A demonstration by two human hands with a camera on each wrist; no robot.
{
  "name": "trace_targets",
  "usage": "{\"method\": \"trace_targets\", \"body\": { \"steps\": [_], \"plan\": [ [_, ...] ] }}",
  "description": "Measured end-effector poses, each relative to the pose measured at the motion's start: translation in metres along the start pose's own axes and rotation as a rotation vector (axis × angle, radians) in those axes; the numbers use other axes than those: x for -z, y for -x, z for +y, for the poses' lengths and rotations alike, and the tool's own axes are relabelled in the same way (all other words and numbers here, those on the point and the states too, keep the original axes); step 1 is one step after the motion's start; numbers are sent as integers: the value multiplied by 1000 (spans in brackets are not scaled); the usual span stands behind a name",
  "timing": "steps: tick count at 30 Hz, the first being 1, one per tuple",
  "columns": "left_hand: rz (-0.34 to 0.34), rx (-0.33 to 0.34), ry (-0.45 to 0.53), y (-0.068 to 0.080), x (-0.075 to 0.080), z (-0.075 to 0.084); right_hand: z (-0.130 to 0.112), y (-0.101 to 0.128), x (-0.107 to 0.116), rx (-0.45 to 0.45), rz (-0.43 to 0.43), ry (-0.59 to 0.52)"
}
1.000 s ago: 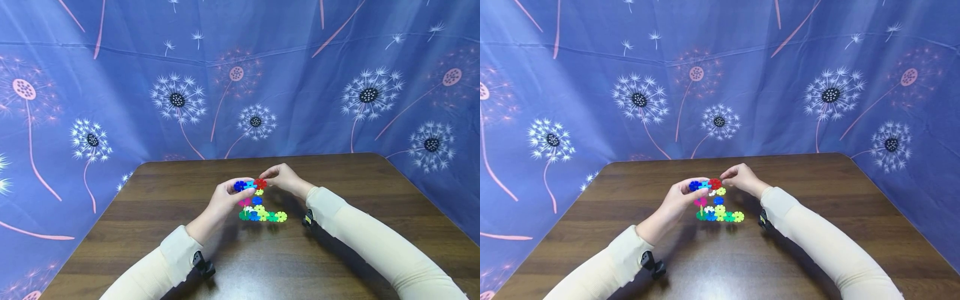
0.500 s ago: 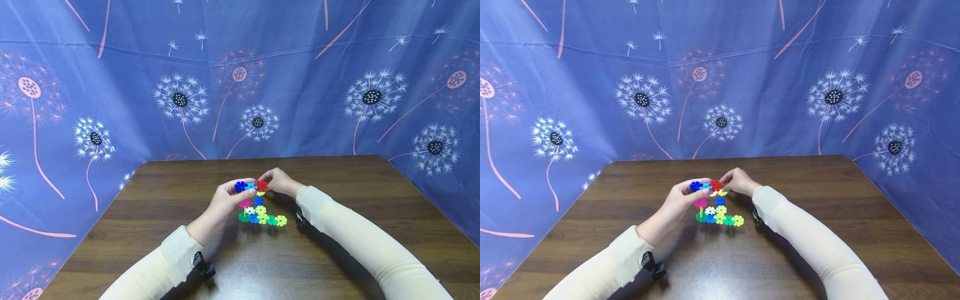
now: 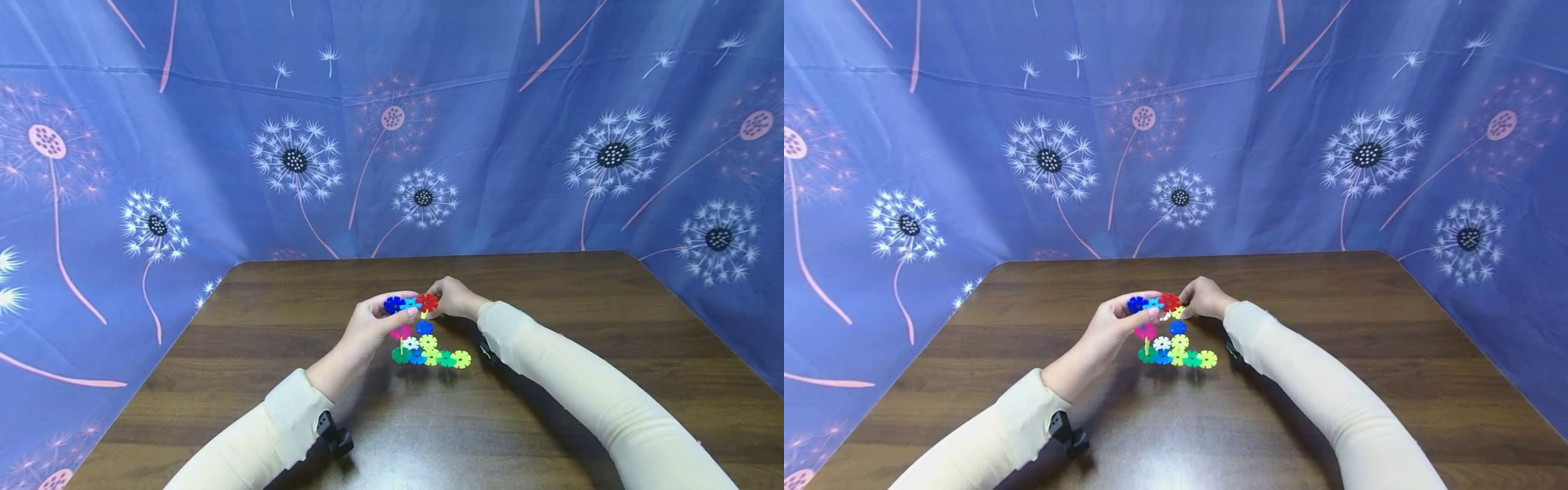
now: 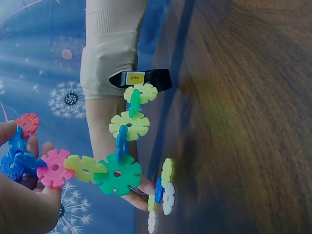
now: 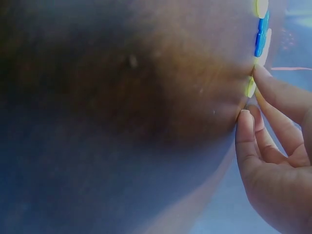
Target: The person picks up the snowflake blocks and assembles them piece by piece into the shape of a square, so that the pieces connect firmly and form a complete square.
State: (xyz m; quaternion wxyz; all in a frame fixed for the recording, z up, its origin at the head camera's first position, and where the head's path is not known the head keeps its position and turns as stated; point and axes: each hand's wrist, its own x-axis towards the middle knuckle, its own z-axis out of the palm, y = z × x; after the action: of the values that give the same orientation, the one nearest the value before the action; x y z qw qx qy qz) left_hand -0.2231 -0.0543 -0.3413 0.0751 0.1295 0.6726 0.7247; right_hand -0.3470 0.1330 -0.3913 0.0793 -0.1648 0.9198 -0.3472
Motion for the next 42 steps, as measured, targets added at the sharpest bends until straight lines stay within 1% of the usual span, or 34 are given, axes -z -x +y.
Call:
{"method": "trace_targets", "body": {
  "steps": [1,3,5,8,10,11,14,16,20,22,24,27,28,29,31,32,34,35,38,42],
  "plan": [
    [0,0,5,0,0,0,0,0,0,4,-3,9],
    [-4,7,13,3,-2,5,-1,0,1,9,-11,20],
    [-2,6,22,3,-2,5,-1,-1,0,6,-25,22],
    [-2,-4,31,3,-2,4,-2,-1,-1,-12,-47,8],
    [0,-16,33,-1,-1,-3,-2,-2,-2,-22,-59,-9],
    [-1,-19,34,-1,-1,-4,-2,-2,-2,-23,-63,-25],
    [3,-21,28,0,0,-3,-1,-2,-2,-28,-65,-86],
    [10,-20,24,0,0,-2,0,-1,-1,-34,-72,-159],
    [13,-16,27,2,1,-1,-2,5,5,-85,-100,-314],
    [14,-16,35,2,2,0,-4,10,10,-95,-118,-390],
    [16,-29,39,2,2,-2,-8,18,17,-102,-124,-459],
    [19,-80,24,-1,4,-9,-11,31,28,-84,-148,-561],
    [9,-119,23,-9,8,-22,-11,36,32,-81,-158,-588],
    [0,-148,14,-13,11,-30,-11,41,35,-80,-166,-609],
    [-7,-183,-8,-21,16,-44,-11,50,41,-66,-188,-643],
    [-7,-187,-15,-21,17,-46,-11,54,43,-58,-197,-653],
    [2,-178,-27,-21,18,-47,-12,61,47,-54,-204,-673],
    [16,-149,-35,-13,15,-36,-13,64,48,-48,-205,-683],
    [40,-81,-19,-2,8,-17,-16,71,51,-34,-197,-708],
    [45,-26,-1,0,5,-10,-20,79,53,-22,-181,-720]
  ]
}}
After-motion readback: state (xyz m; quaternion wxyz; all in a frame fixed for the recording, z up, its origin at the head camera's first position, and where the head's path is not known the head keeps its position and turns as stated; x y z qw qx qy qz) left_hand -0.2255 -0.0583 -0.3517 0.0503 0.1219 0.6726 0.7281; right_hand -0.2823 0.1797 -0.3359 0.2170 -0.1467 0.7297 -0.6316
